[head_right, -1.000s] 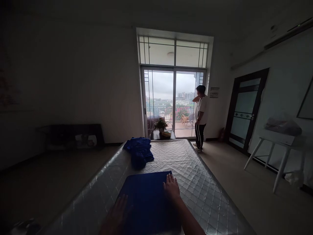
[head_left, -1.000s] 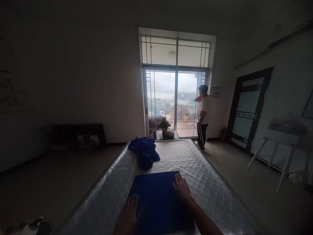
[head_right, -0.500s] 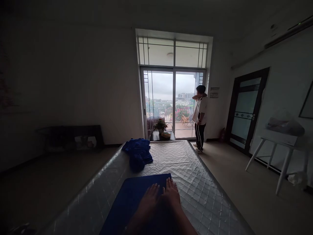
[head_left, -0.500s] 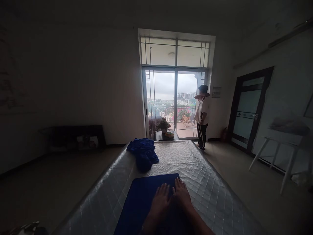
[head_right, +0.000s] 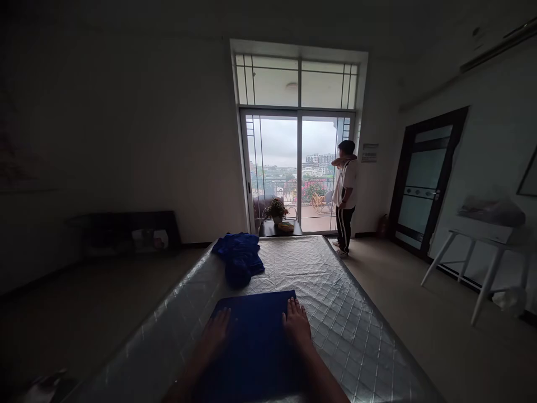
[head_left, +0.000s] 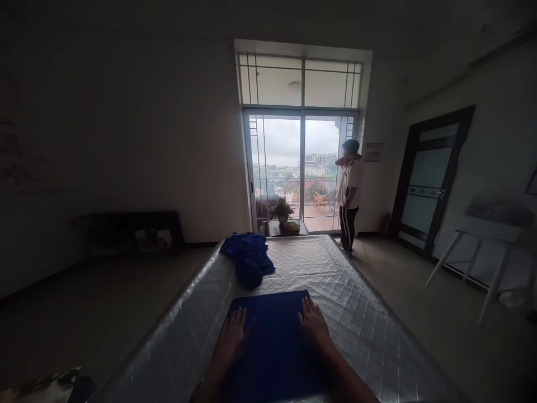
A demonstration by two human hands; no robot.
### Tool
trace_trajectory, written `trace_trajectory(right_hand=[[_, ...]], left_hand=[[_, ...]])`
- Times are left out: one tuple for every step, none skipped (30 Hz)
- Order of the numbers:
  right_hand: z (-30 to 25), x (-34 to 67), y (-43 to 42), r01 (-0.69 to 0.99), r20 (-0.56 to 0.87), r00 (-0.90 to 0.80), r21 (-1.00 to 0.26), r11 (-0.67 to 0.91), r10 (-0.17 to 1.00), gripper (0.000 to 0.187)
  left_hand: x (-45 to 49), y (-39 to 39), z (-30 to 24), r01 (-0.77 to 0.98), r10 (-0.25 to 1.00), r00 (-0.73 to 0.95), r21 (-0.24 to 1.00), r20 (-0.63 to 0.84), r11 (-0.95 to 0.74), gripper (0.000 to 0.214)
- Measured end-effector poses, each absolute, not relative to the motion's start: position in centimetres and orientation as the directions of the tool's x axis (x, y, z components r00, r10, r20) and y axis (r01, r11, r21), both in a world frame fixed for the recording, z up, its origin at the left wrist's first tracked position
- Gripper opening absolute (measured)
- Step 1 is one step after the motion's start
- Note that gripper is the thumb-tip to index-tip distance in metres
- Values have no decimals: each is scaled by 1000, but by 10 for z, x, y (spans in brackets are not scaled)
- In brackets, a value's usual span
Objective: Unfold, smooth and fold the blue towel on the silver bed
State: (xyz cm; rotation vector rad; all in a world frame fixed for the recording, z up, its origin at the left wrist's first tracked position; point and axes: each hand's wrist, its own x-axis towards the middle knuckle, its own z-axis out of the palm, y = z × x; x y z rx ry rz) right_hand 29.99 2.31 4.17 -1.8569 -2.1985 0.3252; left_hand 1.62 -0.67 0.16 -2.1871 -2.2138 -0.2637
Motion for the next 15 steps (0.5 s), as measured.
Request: trace_trajectory(right_hand=[[41,300,23,933,41,-165,-316,169,985,62],[40,300,24,937,35,-170,-305,173,985,62],[39,299,24,942,32,-173,-287,175,984,62],[39,299,26,949,32,-174,-263,176,984,63],[39,298,27,955,39,-177,-233,182,983,63],[40,297,29,960,54,-189,-200,196,981,63],[41,296,32,961,75,-207,-169,217,975,63],[43,295,35,959,96,-231,-145,243,968,62],[45,294,38,954,116,-253,-132,267,960,61],[46,294,42,950,129,-267,-130,283,955,61],[47,293,47,948,137,-268,-138,286,954,60],[47,293,52,950,141,-255,-149,275,957,60],[46,294,57,952,142,-237,-160,259,961,60],[43,294,62,953,138,-227,-171,249,964,60],[39,296,67,953,128,-223,-182,244,966,61]], left_hand=[[7,-10,3,992,992,-62,112,108,50,69],[1,-13,4,990,991,-86,117,98,75,73],[-2,-15,5,988,990,-104,125,92,92,76],[-2,-17,6,986,990,-115,134,87,102,79],[-2,-18,7,985,989,-115,141,88,102,80],[0,-19,8,984,989,-118,147,89,104,81],[1,-19,8,982,988,-121,154,90,107,81],[3,-19,8,981,987,-126,160,95,110,81],[4,-19,8,980,987,-128,164,102,110,81],[5,-19,8,980,985,-129,167,111,110,81],[4,-19,7,980,984,-131,167,122,110,81],[4,-19,6,981,982,-132,162,133,110,81],[3,-18,4,982,981,-134,153,141,112,80],[2,-16,2,983,980,-138,141,144,118,80],[0,-15,-1,984,979,-144,124,142,127,79]])
